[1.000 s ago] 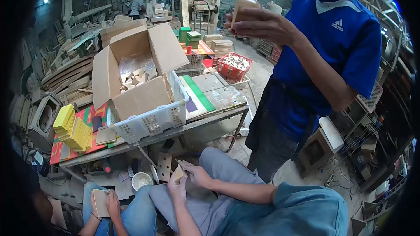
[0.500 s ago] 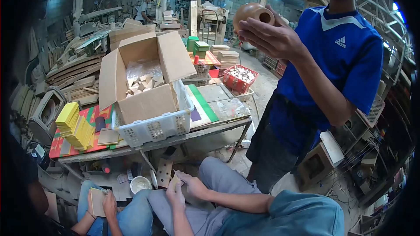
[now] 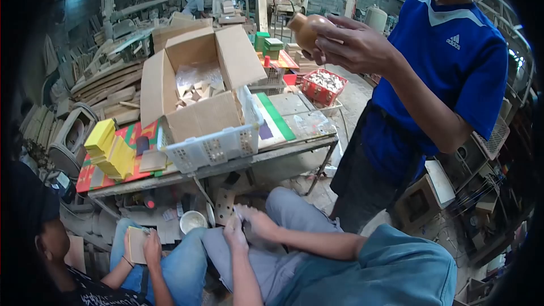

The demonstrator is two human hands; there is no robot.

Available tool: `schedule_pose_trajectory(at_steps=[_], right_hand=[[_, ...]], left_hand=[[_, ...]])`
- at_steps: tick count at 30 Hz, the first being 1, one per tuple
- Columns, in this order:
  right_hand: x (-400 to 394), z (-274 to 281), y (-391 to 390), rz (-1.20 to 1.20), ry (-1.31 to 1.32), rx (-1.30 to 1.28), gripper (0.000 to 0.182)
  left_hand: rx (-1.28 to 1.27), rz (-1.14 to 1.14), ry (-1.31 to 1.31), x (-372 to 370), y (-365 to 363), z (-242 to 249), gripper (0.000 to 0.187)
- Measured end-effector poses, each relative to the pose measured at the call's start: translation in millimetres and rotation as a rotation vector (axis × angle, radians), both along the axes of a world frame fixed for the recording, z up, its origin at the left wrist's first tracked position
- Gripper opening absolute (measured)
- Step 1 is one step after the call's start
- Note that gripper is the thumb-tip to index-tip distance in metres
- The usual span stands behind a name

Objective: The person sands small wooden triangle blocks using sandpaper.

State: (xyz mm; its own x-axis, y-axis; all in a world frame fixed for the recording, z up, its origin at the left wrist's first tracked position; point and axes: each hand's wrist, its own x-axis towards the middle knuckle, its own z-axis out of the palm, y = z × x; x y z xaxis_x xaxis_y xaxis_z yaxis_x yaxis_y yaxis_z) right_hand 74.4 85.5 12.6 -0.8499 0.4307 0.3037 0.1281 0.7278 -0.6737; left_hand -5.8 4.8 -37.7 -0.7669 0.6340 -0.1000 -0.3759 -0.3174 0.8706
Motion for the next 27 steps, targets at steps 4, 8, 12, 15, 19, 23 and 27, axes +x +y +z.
schedule_pose_trajectory(at_steps=[4,8,12,15,19,23,27], right_hand=[[1.3,9.3,3.4,-0.022,-0.19,-0.075,0.058],[7.7,3.8,-9.2,0.023,0.091,0.025,0.055],[-10.3,8.7,18.5,-0.04,-0.219,-0.139,0.058],[-5.8,-1.8,-3.3,0.004,-0.044,-0.057,0.056],[-6.9,-3.8,5.5,-0.02,-0.028,0.017,0.051],[-18.6,-1.7,10.3,-0.046,-0.146,-0.151,0.046],[-20.8,-8.8,-3.1,-0.085,0.057,-0.074,0.037]], left_hand=[[0.06,-0.045,0.013,5.3,-2.9,13.5,0.031],[0.018,0.027,0.034,2.6,-3.1,11.2,0.033],[0.074,-0.049,-0.006,7.4,0.7,6.6,0.035],[-0.002,0.056,0.047,-1.2,4.0,6.4,0.034],[-0.013,0.003,0.012,-0.3,3.0,0.6,0.033],[0.029,-0.028,-0.041,-3.0,7.3,-3.2,0.032],[-0.04,0.062,-0.062,-0.5,7.0,12.6,0.031]])
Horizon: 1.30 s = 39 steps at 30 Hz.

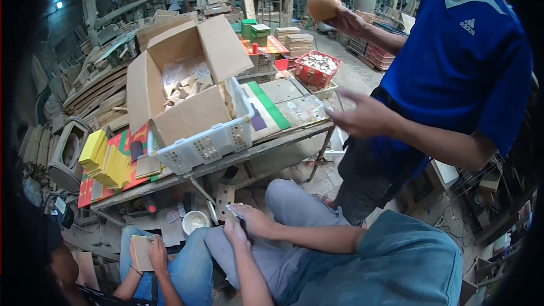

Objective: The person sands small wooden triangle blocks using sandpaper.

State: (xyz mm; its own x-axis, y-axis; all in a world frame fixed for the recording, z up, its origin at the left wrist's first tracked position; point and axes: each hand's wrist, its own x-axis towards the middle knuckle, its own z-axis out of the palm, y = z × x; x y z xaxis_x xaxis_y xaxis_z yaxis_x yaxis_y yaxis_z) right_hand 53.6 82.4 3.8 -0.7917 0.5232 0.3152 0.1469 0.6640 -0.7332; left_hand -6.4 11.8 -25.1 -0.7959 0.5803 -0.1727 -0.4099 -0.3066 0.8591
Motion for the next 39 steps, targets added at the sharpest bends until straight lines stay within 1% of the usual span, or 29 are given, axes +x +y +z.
schedule_pose_trajectory(at_steps=[2,3,4,5,6,7,8,11,12,14,16,17,18,19,21,22,23,25,26,28,30,31,32,34,35,36,37,38,39], right_hand=[[-9.9,-12.9,18.5,-0.039,0.028,0.09,0.035],[-9.0,-4.5,25.0,0.025,-0.047,0.017,0.034],[-5.0,2.6,22.6,0.009,-0.04,0.022,0.034],[-0.3,7.6,13.4,0.007,-0.023,0.012,0.034],[-0.4,7.1,4.8,0.012,-0.005,0.002,0.033],[-2.3,-4.9,-4.5,-0.031,0.147,0.063,0.031],[-7.8,-15.1,2.2,-0.035,0.141,0.063,0.031],[-3.7,-29.9,21.4,-0.098,-0.122,0.175,0.03],[-1.8,-20.1,26.5,-0.071,-0.202,0.074,0.03],[7.1,-6.5,18.0,-0.045,-0.186,-0.029,0.031],[11.4,-10.5,-3.8,-0.032,-0.031,0.034,0.032],[10.5,-12.8,-9.4,-0.042,0.036,0.07,0.033],[9.3,-13.9,-6.8,-0.048,0.04,0.081,0.034],[6.6,-11.4,-1.9,-0.05,0.004,0.069,0.035],[2.4,-6.8,11.9,-0.06,-0.158,-0.024,0.038],[1.9,-6.0,13.5,-0.061,-0.203,-0.061,0.039],[3.0,-6.3,8.3,-0.065,-0.202,-0.074,0.04],[3.6,-15.7,-10.4,-0.058,-0.023,0.023,0.043],[4.8,-20.5,-11.7,-0.06,0.007,0.047,0.045],[8.0,5.8,0.2,-0.035,-0.091,-0.065,0.045],[2.6,1.5,10.3,-0.082,-0.169,-0.106,0.045],[0.2,0.2,15.9,-0.105,-0.232,-0.143,0.045],[3.4,-4.1,9.3,-0.121,-0.226,-0.151,0.045],[9.6,-14.3,-12.1,-0.09,0.007,0.046,0.045],[6.5,-18.9,-12.5,-0.136,0.133,0.175,0.042],[5.9,-13.6,-5.2,-0.155,0.123,0.165,0.042],[7.0,-1.4,6.6,-0.167,0.034,0.072,0.039],[5.2,2.4,12.7,-0.185,-0.048,-0.03,0.036],[-4.0,-20.5,19.6,-0.185,-0.04,-0.032,0.03]], left_hand=[[0.042,-0.071,-0.033,-5.2,1.0,-25.2,0.03],[0.067,-0.097,0.005,-4.9,1.3,-22.0,0.034],[0.093,-0.124,0.05,-6.2,1.9,-12.7,0.039],[0.013,-0.086,0.075,-2.0,-0.8,-5.1,0.038],[0.015,-0.092,0.085,-6.3,-1.0,-4.0,0.038],[-0.012,-0.068,0.091,-5.7,-1.5,3.9,0.034],[-0.043,-0.048,0.091,-4.9,-2.7,-3.7,0.031],[0.023,-0.084,0.059,-3.0,-1.0,-10.6,0.033],[0.077,-0.12,0.075,-3.3,1.1,-12.7,0.033],[0.079,-0.135,0.075,-3.4,0.3,-14.9,0.034],[-0.059,-0.051,0.158,-9.5,-0.7,-16.5,0.034],[-0.077,-0.065,0.179,-12.2,-1.4,-18.6,0.035],[-0.094,-0.08,0.2,-14.7,-1.7,-20.2,0.036],[-0.006,-0.109,0.116,-11.4,0.0,-13.3,0.036],[0.066,-0.162,0.113,-6.4,0.4,-7.8,0.037],[0.102,-0.19,0.111,-4.0,0.5,-4.5,0.038],[0.076,-0.171,0.114,-4.8,-0.7,-5.1,0.038],[0.008,-0.158,0.108,-9.1,-2.6,-0.8,0.039],[-0.026,-0.153,0.104,-11.2,-3.5,1.1,0.039],[0.074,-0.18,0.084,-11.6,-1.9,-4.2,0.04],[0.203,-0.247,0.064,-13.7,1.1,-16.5,0.039],[0.158,-0.243,0.084,-16.4,1.2,-19.4,0.04],[0.105,-0.227,0.111,-18.4,0.5,-23.5,0.042],[-0.003,-0.198,0.162,-18.1,-0.6,-15.7,0.045],[-0.006,-0.177,0.085,-17.6,-1.6,-12.0,0.044],[-0.01,-0.162,0.004,-12.9,-1.6,-10.9,0.043],[0.088,-0.234,0.105,-13.8,-0.2,-14.5,0.044],[0.066,-0.27,0.097,-11.2,-3.7,-12.5,0.044],[0.085,-0.281,0.102,-9.2,-4.8,-6.7,0.047]])
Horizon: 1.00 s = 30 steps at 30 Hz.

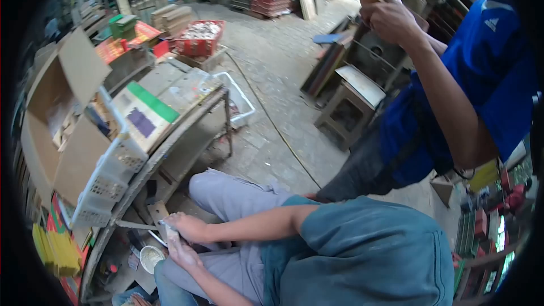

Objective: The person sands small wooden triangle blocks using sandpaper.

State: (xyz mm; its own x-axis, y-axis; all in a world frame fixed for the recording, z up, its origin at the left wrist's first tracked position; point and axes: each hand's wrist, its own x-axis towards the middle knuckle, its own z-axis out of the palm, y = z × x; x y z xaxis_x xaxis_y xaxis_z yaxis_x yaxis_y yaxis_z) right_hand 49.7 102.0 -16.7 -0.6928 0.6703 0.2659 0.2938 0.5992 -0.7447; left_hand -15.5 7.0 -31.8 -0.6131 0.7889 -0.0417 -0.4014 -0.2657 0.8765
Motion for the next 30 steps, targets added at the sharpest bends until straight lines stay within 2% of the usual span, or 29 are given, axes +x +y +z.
schedule_pose_trajectory(at_steps=[1,3,4,7,8,11,12,13,14,16,18,22,24,25,28,29,30], right_hand=[[6.4,18.9,-7.0,0.009,-0.004,-0.096,0.028],[2.3,5.1,-30.7,0.079,0.127,-0.218,0.03],[2.1,-4.0,-42.4,-0.061,0.283,0.293,0.031],[-4.2,-14.1,-15.0,-0.042,0.19,0.167,0.033],[-0.8,-8.0,-3.8,0.013,-0.019,-0.031,0.035],[0.4,-14.7,-13.2,0.065,-0.069,-0.1,0.036],[5.6,-11.4,-27.9,-0.001,0.153,0.097,0.035],[2.2,-16.1,-32.6,-0.095,0.248,0.277,0.034],[-0.1,-22.4,-25.4,-0.066,0.282,0.237,0.034],[1.7,-27.0,-5.3,-0.055,0.307,0.201,0.034],[-0.3,-26.4,10.5,-0.003,-0.127,-0.268,0.038],[0.1,-26.8,-12.5,0.062,0.091,-0.32,0.04],[0.4,-34.2,-8.5,-0.014,0.221,-0.053,0.048],[2.7,-34.9,-0.1,-0.02,0.222,-0.059,0.048],[11.9,-24.4,20.6,-0.05,0.034,-0.461,0.057],[7.9,-33.6,17.5,-0.067,0.04,-0.463,0.057],[-5.5,-54.5,6.7,-0.048,0.148,-0.301,0.053]], left_hand=[[0.016,-0.015,0.008,-1.1,1.1,2.3,0.051],[-0.04,-0.03,0.031,-10.3,-2.3,-14.3,0.052],[-0.097,0.009,-0.02,-10.9,-2.8,-11.5,0.052],[-0.12,0.004,-0.037,-11.5,-1.4,-14.4,0.051],[-0.081,-0.027,0.01,-10.8,-1.5,-15.2,0.05],[-0.037,-0.085,0.049,-9.5,4.7,-5.3,0.052],[-0.083,-0.051,0.019,-10.3,5.5,-4.4,0.054],[-0.127,-0.013,-0.013,-10.1,7.4,-4.1,0.056],[-0.168,0.024,-0.049,-7.9,10.0,-4.1,0.058],[-0.168,-0.043,-0.026,-1.4,16.0,4.9,0.058],[-0.192,-0.074,0.057,-0.6,20.1,-1.9,0.059],[-0.277,-0.035,0.122,12.9,37.9,2.2,0.056],[-0.311,-0.027,0.142,18.8,45.1,2.7,0.055],[-0.327,-0.028,0.156,21.7,48.0,1.9,0.055],[-0.363,-0.039,0.196,29.7,61.7,-0.5,0.053],[-0.372,-0.049,0.207,31.3,66.3,-1.9,0.052],[-0.378,-0.06,0.224,34.2,71.7,-4.6,0.052]])
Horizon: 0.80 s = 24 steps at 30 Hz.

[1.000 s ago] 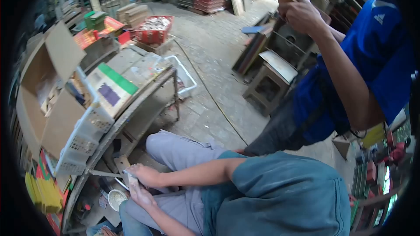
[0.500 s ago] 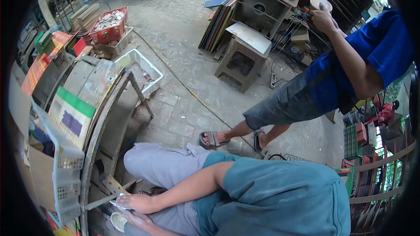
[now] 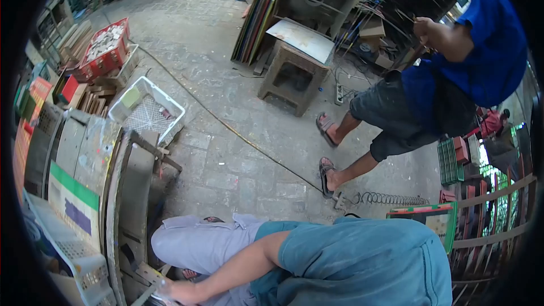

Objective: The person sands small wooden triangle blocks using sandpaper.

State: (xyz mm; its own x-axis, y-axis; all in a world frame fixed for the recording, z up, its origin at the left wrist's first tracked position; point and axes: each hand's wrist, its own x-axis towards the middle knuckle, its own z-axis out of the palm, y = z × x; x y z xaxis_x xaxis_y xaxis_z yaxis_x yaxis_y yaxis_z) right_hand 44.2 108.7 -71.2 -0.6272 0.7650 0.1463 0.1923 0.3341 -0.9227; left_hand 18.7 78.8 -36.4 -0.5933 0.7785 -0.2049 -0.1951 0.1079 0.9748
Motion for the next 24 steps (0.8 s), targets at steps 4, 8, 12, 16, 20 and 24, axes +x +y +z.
schedule_pose_trajectory(at_steps=[4,8,12,16,20,24], right_hand=[[48.9,43.6,25.1,0.024,0.008,0.189,0.044],[32.8,24.6,43.2,-0.004,-0.104,-0.036,0.044],[40.8,43.7,34.7,0.057,0.597,-0.734,0.032],[52.9,43.6,65.3,-0.082,0.016,0.038,0.032],[11.4,31.0,83.9,0.195,0.002,0.225,0.043],[-22.0,71.2,58.7,0.315,-0.211,0.117,0.043]], left_hand=[[-0.028,-0.026,0.036,4.4,15.1,-7.0,0.05],[-0.025,-0.054,0.053,-0.3,22.8,-16.2,0.048],[-0.003,-0.18,0.265,-54.7,14.2,-76.0,0.046],[0.08,0.027,-0.077,-11.4,26.8,-0.4,0.031],[0.059,0.323,-0.081,-20.9,23.1,-15.1,0.03],[0.135,0.522,-0.143,-45.7,14.3,-20.4,0.036]])
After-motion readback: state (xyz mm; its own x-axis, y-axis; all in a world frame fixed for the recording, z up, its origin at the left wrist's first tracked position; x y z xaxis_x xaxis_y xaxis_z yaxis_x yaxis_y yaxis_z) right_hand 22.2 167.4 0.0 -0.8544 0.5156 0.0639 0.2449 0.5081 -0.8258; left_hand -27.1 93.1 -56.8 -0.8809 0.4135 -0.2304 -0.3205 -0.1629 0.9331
